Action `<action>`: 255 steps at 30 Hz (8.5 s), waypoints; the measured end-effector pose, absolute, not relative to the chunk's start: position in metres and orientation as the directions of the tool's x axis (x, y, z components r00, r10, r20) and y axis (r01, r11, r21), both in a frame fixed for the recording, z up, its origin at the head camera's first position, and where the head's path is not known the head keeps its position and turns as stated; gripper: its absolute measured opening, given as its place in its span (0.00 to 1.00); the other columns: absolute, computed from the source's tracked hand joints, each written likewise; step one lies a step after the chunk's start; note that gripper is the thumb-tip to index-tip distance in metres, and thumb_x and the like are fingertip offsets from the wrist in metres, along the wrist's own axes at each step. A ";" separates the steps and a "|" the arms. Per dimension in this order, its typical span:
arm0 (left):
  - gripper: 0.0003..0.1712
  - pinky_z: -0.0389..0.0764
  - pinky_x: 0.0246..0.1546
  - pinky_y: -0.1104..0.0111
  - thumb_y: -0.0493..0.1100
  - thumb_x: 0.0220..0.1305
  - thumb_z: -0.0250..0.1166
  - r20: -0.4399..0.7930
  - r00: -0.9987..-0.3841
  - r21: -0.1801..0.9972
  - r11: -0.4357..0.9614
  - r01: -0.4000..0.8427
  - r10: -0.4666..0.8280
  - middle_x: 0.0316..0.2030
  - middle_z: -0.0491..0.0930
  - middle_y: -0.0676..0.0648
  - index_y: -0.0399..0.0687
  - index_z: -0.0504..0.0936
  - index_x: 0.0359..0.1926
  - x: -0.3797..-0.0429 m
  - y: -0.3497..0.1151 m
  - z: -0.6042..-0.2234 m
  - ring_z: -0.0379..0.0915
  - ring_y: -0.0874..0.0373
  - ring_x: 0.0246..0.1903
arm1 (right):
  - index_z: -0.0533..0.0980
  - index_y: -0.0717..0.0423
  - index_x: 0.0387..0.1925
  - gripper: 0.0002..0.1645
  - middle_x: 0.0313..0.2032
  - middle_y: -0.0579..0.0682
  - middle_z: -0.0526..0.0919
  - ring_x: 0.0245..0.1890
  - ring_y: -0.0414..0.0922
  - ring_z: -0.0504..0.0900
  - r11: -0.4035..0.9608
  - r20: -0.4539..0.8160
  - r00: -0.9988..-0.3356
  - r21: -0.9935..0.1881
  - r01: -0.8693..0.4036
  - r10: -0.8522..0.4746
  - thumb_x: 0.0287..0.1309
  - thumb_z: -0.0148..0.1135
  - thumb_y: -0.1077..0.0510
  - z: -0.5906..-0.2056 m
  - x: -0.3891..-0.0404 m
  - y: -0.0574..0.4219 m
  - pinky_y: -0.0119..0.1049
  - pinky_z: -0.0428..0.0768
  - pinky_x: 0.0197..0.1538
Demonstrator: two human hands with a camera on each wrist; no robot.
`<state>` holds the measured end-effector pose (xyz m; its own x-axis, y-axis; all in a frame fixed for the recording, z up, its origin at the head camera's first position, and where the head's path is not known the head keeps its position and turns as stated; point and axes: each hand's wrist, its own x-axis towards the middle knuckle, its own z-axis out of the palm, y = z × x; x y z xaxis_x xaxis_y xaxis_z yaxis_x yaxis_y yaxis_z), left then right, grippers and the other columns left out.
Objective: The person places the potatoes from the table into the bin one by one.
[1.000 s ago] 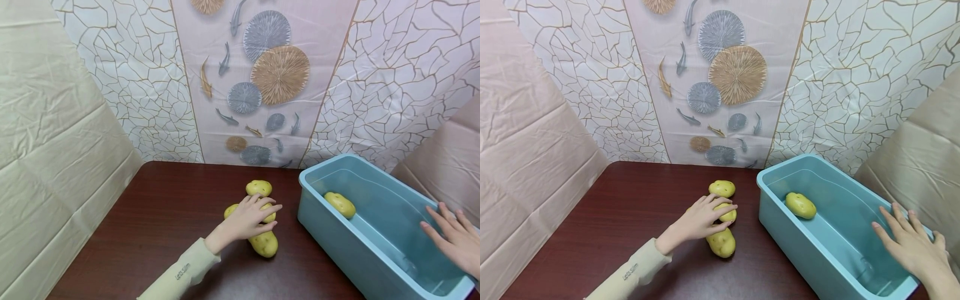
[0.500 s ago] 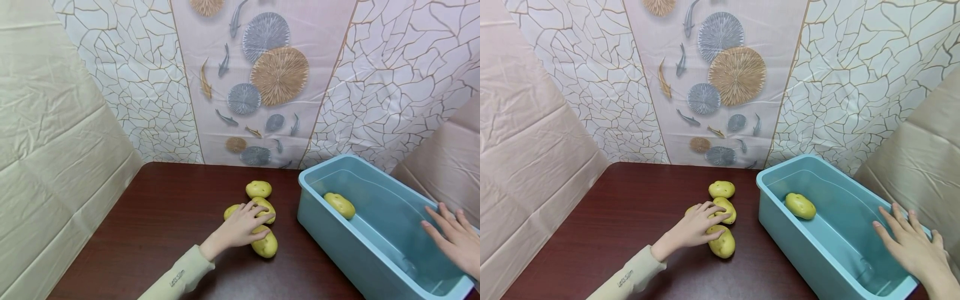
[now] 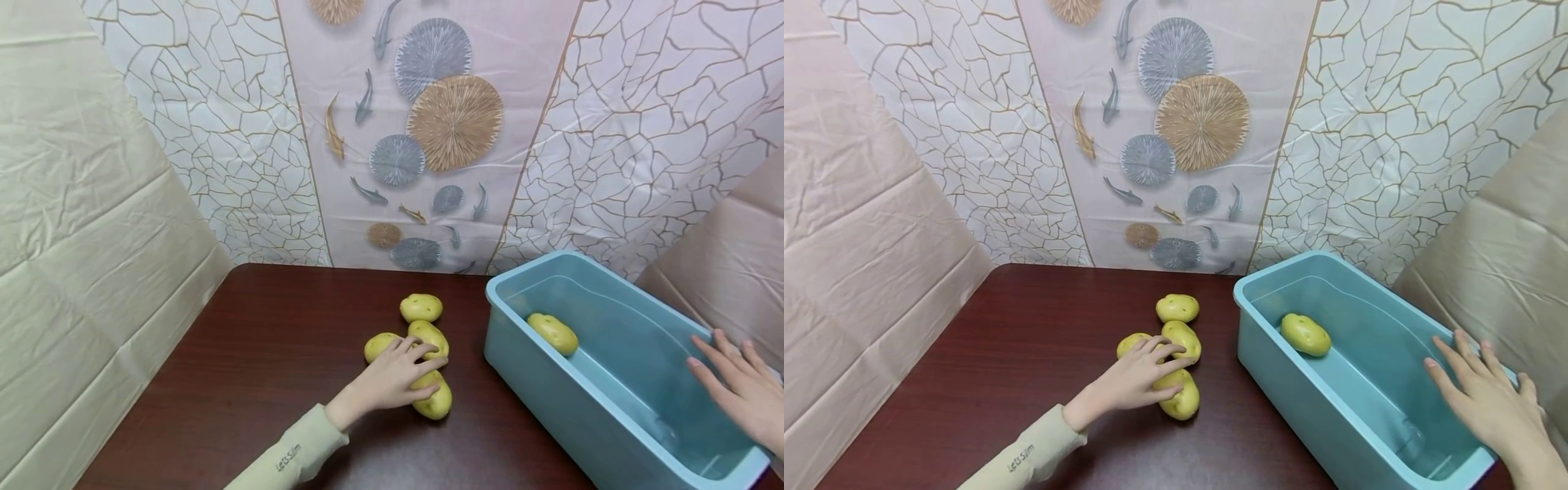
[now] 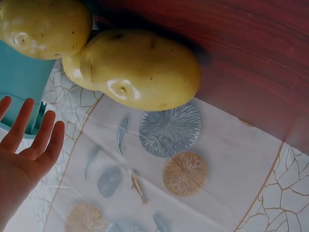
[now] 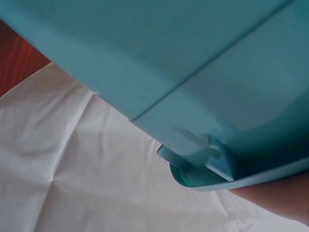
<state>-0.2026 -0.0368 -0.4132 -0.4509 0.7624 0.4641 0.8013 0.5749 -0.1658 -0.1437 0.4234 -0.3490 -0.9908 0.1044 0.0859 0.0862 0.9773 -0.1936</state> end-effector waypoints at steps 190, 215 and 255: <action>0.36 0.72 0.41 0.60 0.61 0.50 0.60 0.291 -0.417 -0.260 0.491 0.831 0.861 0.58 0.65 0.49 0.58 0.65 0.61 -0.192 -0.015 -0.402 0.62 0.51 0.53 | 0.50 0.65 0.64 0.43 0.66 0.64 0.29 0.64 0.64 0.23 0.976 0.188 -0.968 -0.169 0.135 0.167 0.62 0.31 0.35 -0.387 -0.162 0.458 0.66 0.21 0.56; 0.35 0.70 0.41 0.63 0.62 0.48 0.60 0.390 -0.352 -0.285 0.475 0.832 0.851 0.56 0.67 0.52 0.57 0.67 0.58 -0.194 0.000 -0.370 0.62 0.55 0.52 | 0.54 0.68 0.61 0.42 0.66 0.65 0.30 0.64 0.64 0.23 0.977 0.188 -0.967 -0.157 0.143 0.171 0.62 0.33 0.36 -0.389 -0.162 0.460 0.66 0.23 0.57; 0.35 0.69 0.43 0.64 0.63 0.54 0.56 0.443 -0.304 -0.346 0.474 0.810 0.843 0.59 0.65 0.52 0.56 0.64 0.61 -0.196 0.012 -0.339 0.61 0.52 0.55 | 0.55 0.69 0.61 0.41 0.65 0.67 0.30 0.64 0.64 0.24 0.982 0.211 -0.966 -0.145 0.120 0.149 0.62 0.37 0.38 -0.394 -0.164 0.463 0.59 0.22 0.61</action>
<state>-0.1964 0.0123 -0.3392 -0.3037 0.8433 0.4434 0.8096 0.4738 -0.3465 -0.1645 0.4632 -0.3936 -0.9662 0.1487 0.2105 0.1196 0.9822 -0.1448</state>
